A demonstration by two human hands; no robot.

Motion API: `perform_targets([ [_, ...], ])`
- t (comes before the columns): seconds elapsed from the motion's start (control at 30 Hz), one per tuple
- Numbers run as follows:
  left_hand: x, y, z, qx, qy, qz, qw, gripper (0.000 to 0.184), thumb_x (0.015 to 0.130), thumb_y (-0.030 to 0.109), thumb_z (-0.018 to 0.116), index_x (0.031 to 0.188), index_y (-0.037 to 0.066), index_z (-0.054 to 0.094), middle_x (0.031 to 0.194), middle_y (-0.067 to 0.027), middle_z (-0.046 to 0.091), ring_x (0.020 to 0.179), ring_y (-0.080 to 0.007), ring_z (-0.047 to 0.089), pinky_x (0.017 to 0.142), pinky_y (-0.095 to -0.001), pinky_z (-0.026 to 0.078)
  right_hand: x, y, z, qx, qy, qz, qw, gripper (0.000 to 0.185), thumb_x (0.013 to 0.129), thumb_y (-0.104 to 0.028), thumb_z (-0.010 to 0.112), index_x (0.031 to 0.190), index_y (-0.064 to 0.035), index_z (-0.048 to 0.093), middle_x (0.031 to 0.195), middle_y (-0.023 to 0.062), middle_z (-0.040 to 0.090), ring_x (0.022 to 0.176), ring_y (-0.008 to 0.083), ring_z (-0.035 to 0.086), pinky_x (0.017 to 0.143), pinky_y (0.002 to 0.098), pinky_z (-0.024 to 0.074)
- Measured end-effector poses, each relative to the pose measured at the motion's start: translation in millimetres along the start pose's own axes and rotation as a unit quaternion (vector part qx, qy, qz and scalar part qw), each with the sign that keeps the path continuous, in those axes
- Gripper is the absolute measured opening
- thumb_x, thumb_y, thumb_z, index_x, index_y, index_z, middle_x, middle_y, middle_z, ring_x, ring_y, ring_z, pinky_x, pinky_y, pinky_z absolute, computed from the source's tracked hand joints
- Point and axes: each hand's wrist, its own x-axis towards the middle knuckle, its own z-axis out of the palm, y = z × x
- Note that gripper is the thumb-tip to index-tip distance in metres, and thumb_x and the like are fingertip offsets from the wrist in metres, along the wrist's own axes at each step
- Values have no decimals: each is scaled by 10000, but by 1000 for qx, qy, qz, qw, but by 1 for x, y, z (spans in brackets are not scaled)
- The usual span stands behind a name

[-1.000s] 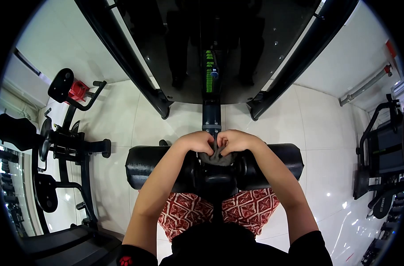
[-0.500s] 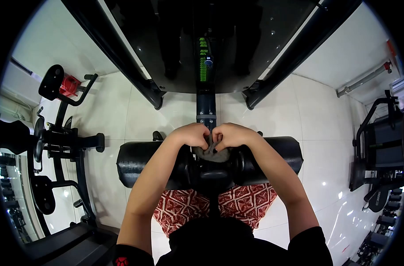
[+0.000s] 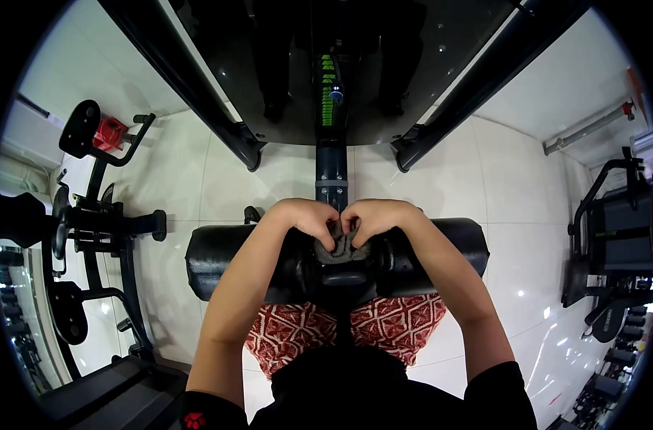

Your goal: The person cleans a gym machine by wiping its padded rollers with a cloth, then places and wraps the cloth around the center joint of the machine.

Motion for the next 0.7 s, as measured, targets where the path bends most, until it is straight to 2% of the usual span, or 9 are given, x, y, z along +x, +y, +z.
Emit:
perform_targets([
  [0.07, 3, -2, 1, 1, 8, -19, 1000, 509, 610, 303, 733, 1013, 17, 613, 865, -106, 640, 805, -207, 595, 725, -304, 457, 0, -8, 0, -10, 22, 50, 998, 410, 587, -204, 739, 934, -23, 616, 839, 85, 614, 763, 184, 583, 679, 282, 460],
  [0.13, 7, -7, -1, -8, 21, -28, 999, 497, 601, 278, 734, 1004, 13, 612, 859, -112, 640, 805, -217, 600, 717, -301, 458, 5, -4, 0, -26, 47, 51, 997, 393, 573, -190, 740, 907, -23, 618, 844, 90, 616, 776, 189, 588, 684, 284, 464],
  [0.23, 12, -19, -1, 6, 144, -35, 989, 449, 592, 242, 718, 946, -10, 602, 866, -153, 633, 822, -279, 601, 722, -334, 460, 8, 1, 1, -41, 166, 43, 984, 380, 596, -173, 720, 924, -26, 599, 868, 109, 622, 798, 218, 594, 697, 300, 472],
  [0.27, 15, -23, 0, 6, 143, -34, 989, 449, 592, 242, 718, 946, -10, 602, 866, -153, 633, 822, -279, 601, 722, -334, 460, 9, 3, 0, -41, 166, 43, 984, 380, 596, -173, 720, 924, -26, 599, 868, 109, 622, 798, 218, 594, 697, 300, 472],
  [0.33, 21, -28, 1, 5, 211, -58, 976, 418, 571, 238, 706, 912, 11, 620, 875, -155, 639, 845, -288, 611, 722, -349, 481, 13, 9, 1, -54, 216, 58, 973, 409, 626, -179, 700, 987, -30, 578, 910, 131, 624, 852, 252, 599, 739, 316, 472],
  [0.37, 21, -29, 2, 22, 232, -59, 971, 380, 601, 235, 672, 903, 11, 619, 899, -163, 638, 857, -302, 608, 739, -358, 481, 14, 11, 2, -76, 229, 58, 969, 429, 647, -191, 680, 1028, -34, 561, 967, 154, 617, 919, 285, 589, 787, 334, 462],
  [0.47, 23, -32, 4, 44, 296, -89, 950, 338, 636, 245, 641, 881, 12, 624, 882, -160, 642, 850, -305, 609, 745, -363, 482, 15, 13, 2, -75, 235, 78, 966, 430, 659, -204, 671, 1039, -38, 558, 1008, 160, 607, 958, 299, 576, 815, 344, 453],
  [0.6, 20, -30, 0, -24, 236, -69, 969, 332, 656, 272, 640, 865, 15, 630, 836, -154, 642, 820, -288, 613, 721, -354, 478, 11, 11, 2, -56, 231, 60, 969, 430, 651, -206, 678, 1030, -39, 565, 1006, 147, 608, 937, 281, 580, 805, 331, 455],
  [0.7, 18, -27, -1, -14, 137, -14, 990, 388, 637, 324, 689, 866, 14, 646, 769, -105, 642, 738, -209, 600, 654, -313, 457, 3, 2, -2, -32, 111, 20, 993, 397, 617, -190, 694, 966, -33, 587, 965, 119, 590, 893, 248, 566, 782, 307, 446],
])
